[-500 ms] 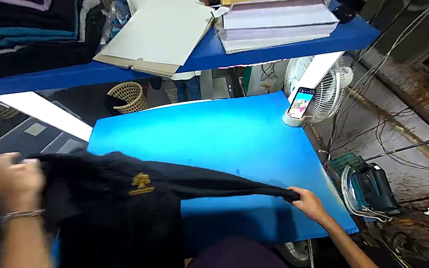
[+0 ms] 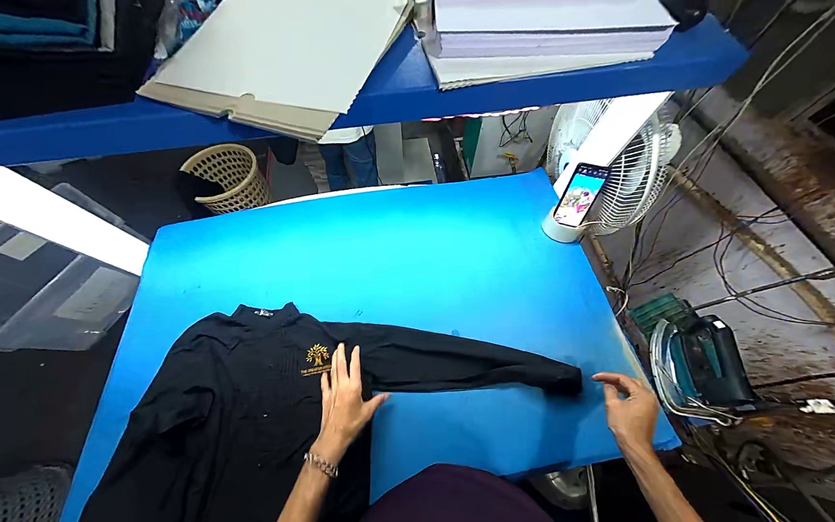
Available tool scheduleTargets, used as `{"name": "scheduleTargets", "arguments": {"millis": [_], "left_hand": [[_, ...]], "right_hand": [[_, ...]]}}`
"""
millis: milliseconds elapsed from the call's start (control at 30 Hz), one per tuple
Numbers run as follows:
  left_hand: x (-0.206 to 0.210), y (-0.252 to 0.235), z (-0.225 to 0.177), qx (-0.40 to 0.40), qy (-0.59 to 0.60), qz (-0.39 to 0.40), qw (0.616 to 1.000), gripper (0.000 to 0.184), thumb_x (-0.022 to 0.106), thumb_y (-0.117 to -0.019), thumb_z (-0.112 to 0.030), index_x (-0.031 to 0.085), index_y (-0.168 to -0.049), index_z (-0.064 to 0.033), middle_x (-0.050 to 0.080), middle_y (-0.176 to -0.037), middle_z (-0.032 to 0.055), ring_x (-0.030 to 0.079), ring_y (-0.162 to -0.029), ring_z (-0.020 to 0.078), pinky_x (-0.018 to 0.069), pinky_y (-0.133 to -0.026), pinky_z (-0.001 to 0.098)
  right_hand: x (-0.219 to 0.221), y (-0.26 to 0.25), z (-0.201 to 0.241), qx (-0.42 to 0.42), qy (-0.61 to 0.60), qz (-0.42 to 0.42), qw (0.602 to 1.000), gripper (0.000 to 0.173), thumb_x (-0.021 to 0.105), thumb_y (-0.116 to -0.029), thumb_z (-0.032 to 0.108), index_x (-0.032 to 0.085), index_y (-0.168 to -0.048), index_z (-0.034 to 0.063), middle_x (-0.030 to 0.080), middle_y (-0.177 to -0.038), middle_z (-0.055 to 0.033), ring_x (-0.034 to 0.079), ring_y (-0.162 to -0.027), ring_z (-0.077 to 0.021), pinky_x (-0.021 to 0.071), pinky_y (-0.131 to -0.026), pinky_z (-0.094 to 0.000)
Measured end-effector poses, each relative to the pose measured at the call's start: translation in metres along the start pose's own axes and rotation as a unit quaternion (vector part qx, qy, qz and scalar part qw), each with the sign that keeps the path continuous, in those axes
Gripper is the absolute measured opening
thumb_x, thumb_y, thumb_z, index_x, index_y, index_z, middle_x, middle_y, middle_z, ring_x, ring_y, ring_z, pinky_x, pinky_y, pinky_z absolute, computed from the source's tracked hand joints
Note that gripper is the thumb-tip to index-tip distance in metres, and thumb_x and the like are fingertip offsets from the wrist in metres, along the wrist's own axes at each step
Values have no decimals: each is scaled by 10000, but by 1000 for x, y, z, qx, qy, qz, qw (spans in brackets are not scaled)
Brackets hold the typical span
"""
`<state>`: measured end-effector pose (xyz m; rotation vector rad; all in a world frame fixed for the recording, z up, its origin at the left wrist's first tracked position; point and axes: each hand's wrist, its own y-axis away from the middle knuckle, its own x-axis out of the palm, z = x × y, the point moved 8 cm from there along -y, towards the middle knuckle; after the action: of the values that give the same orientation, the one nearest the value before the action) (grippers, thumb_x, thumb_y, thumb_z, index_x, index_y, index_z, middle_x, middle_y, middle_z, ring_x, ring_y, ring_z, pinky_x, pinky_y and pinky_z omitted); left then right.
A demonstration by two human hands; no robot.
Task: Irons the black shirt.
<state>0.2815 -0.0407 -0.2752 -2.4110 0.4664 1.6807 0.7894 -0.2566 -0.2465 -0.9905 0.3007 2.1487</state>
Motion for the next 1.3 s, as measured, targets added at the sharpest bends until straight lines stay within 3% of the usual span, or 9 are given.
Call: {"name": "scheduleTargets", "arguments": {"millis": [167, 267, 367, 500, 667, 833, 1000, 1133, 1300], "left_hand": [[-4, 36, 7, -83, -8, -65, 994, 607, 713, -825, -166, 569, -1379, 36, 526, -1431, 300, 552, -1283, 475, 497, -987, 600], [-19, 41, 10, -121, -16, -76, 990, 400, 673, -832, -79, 659, -1222, 12, 639, -1211, 260, 642, -1101, 443, 548, -854, 572], [-29, 46, 17, -187, 0, -37, 982, 291, 631, -931, -140, 699, -1191, -30, 719, -1087, 192, 706, -1002, 376, 565, -806, 579], [-24, 57, 29, -242, 46, -7, 969, 256, 589, -1025, -242, 745, -1141, -77, 758, -956, 150, 730, -922, 350, 549, -816, 606], [-31, 66, 43, -216, 207, -59, 952, 185, 688, -978, -165, 728, -1122, -54, 720, -869, 106, 684, -769, 248, 565, -768, 499], [-24, 72, 51, -167, 171, -10, 971, 332, 729, -907, -83, 682, -1228, -15, 691, -1064, 185, 674, -912, 322, 556, -862, 542], [-42, 65, 63, -190, 220, -53, 955, 175, 763, -909, -66, 727, -1079, -44, 718, -946, 130, 675, -780, 255, 569, -745, 491], [-58, 63, 65, -181, 267, -79, 943, 182, 769, -886, -13, 733, -1062, -43, 723, -920, 104, 661, -739, 207, 566, -708, 429], [-52, 74, 74, -192, 281, -59, 938, 230, 764, -881, 12, 731, -1100, -52, 722, -910, 100, 656, -719, 199, 568, -691, 406]], "right_hand": [[41, 12, 2, 117, 78, 72, 987, 628, 699, -944, 509, 631, -1322, 12, 637, -1204, -270, 656, -1015, -427, 526, -857, -631], [43, 9, 31, 8, 106, 56, 993, 727, 861, -835, 314, 554, -1448, 71, 575, -1314, -297, 612, -1107, -484, 507, -874, -667], [54, 1, 53, -185, 174, 80, 964, 722, 883, -780, 236, 599, -1440, 164, 536, -1453, -234, 530, -1311, -458, 365, -1093, -696], [69, -2, 42, -294, 209, 99, 928, 315, 798, -842, 212, 756, -1148, 152, 689, -1150, -141, 623, -1172, -388, 243, -1151, -741], [49, 24, 43, -316, 204, 82, 923, 269, 766, -734, 2, 712, -989, 68, 694, -1053, -138, 657, -1076, -372, 293, -1161, -681], [49, 60, 19, -288, 170, 112, 936, 500, 722, -879, 368, 673, -1303, 107, 698, -1130, -124, 650, -1115, -344, 299, -1154, -670], [51, 47, 18, -276, 153, 103, 943, 232, 736, -905, 127, 789, -1127, 169, 691, -1083, -142, 648, -1068, -371, 362, -1100, -676], [30, 30, 37, -307, 152, 75, 937, 147, 634, -923, 24, 766, -952, 82, 710, -995, -123, 674, -1026, -338, 354, -1132, -645], [47, 30, 19, -307, 151, 152, 927, 344, 721, -941, 237, 705, -1264, 120, 698, -1174, -126, 652, -1129, -329, 426, -1091, -587]]}}
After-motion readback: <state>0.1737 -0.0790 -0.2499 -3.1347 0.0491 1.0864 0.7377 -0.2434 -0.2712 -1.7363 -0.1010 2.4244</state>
